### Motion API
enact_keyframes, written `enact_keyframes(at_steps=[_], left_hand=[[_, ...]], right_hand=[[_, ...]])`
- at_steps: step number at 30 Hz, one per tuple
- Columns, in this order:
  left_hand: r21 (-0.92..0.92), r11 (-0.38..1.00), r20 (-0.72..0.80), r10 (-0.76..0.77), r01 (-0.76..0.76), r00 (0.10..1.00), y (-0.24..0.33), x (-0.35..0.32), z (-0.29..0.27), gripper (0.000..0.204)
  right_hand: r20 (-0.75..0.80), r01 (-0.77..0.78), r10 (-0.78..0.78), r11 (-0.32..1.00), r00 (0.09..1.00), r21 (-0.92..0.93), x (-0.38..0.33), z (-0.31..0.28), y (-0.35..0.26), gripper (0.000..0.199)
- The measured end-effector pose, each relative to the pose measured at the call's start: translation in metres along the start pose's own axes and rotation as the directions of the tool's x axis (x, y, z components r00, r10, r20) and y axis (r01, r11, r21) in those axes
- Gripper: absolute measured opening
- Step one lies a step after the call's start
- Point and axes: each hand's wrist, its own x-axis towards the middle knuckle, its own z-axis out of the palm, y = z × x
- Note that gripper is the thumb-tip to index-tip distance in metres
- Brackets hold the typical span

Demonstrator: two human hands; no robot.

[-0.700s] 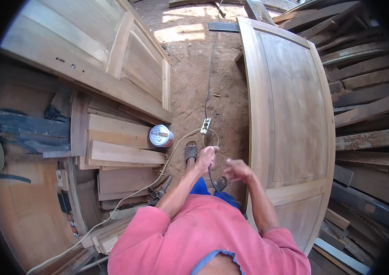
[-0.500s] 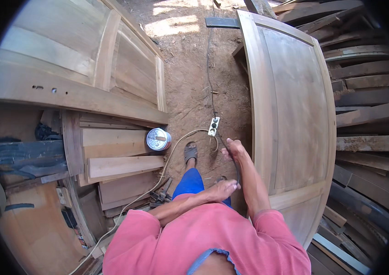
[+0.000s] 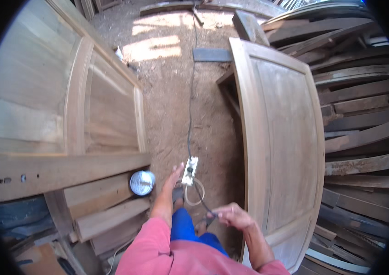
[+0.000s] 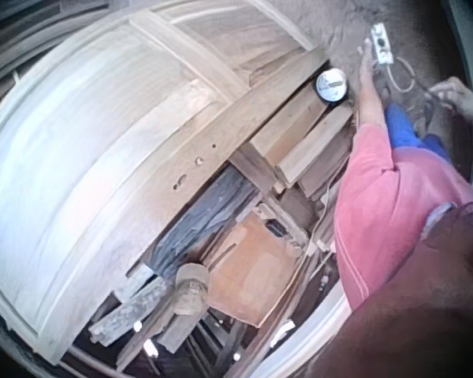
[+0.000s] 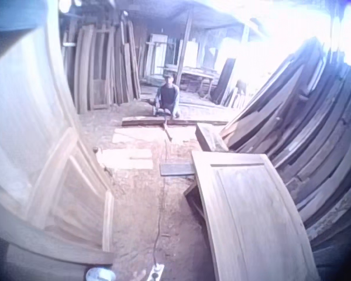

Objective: The person uses an electric planer to smooth the surface and edges of a wooden door frame, moving the tool back and forth across different sections and periodically adjusting the power cable.

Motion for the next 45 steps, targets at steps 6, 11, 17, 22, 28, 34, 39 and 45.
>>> enact_keyframes(at_steps=[6, 11, 17, 22, 28, 34, 39, 45], left_hand=[[0.308, 0.945, 0.476, -0.049, -0.114, 0.878, -0.003, -0.005, 0.027, 0.068], [0.045, 0.978, 0.317, 0.179, -0.203, 0.932, -0.012, -0.041, 0.038, 0.076], [0.108, 0.858, 0.169, 0.482, -0.502, 0.860, -0.004, -0.052, 0.064, 0.073], [0.304, 0.721, 0.204, 0.589, -0.623, 0.782, -0.019, -0.067, 0.061, 0.068], [0.155, 0.878, 0.191, 0.422, -0.452, 0.886, -0.013, -0.067, 0.070, 0.062], [0.043, 0.922, 0.248, 0.364, -0.385, 0.898, 0.004, -0.073, 0.065, 0.054], [0.300, 0.816, 0.208, 0.450, -0.495, 0.868, 0.013, -0.063, 0.071, 0.046], [0.445, 0.819, -0.095, 0.446, -0.363, 0.890, 0.071, -0.016, 0.004, 0.034]], right_hand=[[0.026, 0.113, -0.113, 0.993, 0.993, 0.022, -0.019, -0.040, -0.009, 0.036], [-0.491, -0.512, -0.683, 0.195, 0.542, -0.837, 0.044, -0.071, 0.026, 0.035], [-0.278, -0.127, -0.273, 0.464, 0.921, -0.877, 0.156, 0.056, 0.011, 0.065], [-0.248, -0.117, -0.204, 0.499, 0.947, -0.859, 0.177, 0.062, 0.017, 0.066], [-0.332, -0.211, -0.149, 0.523, 0.931, -0.826, 0.180, 0.047, 0.041, 0.073], [-0.407, -0.244, -0.132, 0.621, 0.904, -0.745, 0.183, 0.049, 0.014, 0.067], [-0.345, -0.062, -0.244, 0.730, 0.906, -0.681, 0.146, 0.022, 0.014, 0.056], [-0.536, -0.204, -0.293, 0.700, 0.792, -0.684, 0.077, -0.054, 0.065, 0.052]])
